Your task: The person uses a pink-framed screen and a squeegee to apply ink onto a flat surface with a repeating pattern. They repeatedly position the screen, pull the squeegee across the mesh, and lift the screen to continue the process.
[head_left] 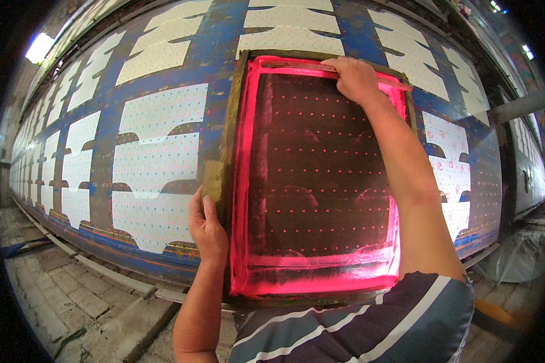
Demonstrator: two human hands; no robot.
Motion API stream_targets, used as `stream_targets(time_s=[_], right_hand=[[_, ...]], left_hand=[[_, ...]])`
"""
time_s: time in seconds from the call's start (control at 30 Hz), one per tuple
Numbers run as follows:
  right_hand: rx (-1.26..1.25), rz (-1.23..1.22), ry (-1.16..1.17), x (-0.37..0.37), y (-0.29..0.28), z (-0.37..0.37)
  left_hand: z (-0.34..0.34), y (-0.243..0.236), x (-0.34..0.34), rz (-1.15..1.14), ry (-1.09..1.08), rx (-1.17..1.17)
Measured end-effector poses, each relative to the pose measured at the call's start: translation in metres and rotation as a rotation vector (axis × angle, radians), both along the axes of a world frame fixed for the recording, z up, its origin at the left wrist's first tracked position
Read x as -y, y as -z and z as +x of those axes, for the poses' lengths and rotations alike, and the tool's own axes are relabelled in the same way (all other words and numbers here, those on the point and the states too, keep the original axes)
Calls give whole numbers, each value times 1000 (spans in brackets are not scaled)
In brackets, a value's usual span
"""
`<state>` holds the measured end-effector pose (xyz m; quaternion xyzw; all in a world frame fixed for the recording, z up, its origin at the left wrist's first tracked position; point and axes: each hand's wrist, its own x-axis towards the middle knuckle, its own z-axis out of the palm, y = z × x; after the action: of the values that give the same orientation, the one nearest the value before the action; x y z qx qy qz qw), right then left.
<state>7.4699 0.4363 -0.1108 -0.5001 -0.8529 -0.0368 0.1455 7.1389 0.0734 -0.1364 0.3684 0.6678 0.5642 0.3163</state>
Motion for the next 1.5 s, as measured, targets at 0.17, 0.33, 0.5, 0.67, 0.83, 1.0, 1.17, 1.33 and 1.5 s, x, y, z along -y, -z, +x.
stream_targets(time_s=[0.17,0.33,0.5,0.67,0.83,1.0,1.17,1.33,1.5], right_hand=[[95,-144,35,-5,-15,-1],[132,-354,53,17,-44,-7],[131,-404,-83,110,-49,-4],[121,-409,-134,229,-49,-1],[54,-417,-137,351,-52,0],[13,-369,-113,457,-58,-6],[58,-308,-60,508,-57,-9],[-51,-263,-80,534,-52,-5],[-170,-279,-197,544,-42,16]], left_hand=[[0,0,-2,-13,-5,-21],[-3,-2,-5,8,25,-70],[-2,-2,-5,9,7,-193],[-7,5,-7,-3,0,-237],[-11,19,-7,56,-12,-238],[-14,33,-13,96,-6,-268],[-13,31,-11,51,39,-153],[-12,28,-13,47,6,-194],[-14,27,-11,67,-5,-272]])
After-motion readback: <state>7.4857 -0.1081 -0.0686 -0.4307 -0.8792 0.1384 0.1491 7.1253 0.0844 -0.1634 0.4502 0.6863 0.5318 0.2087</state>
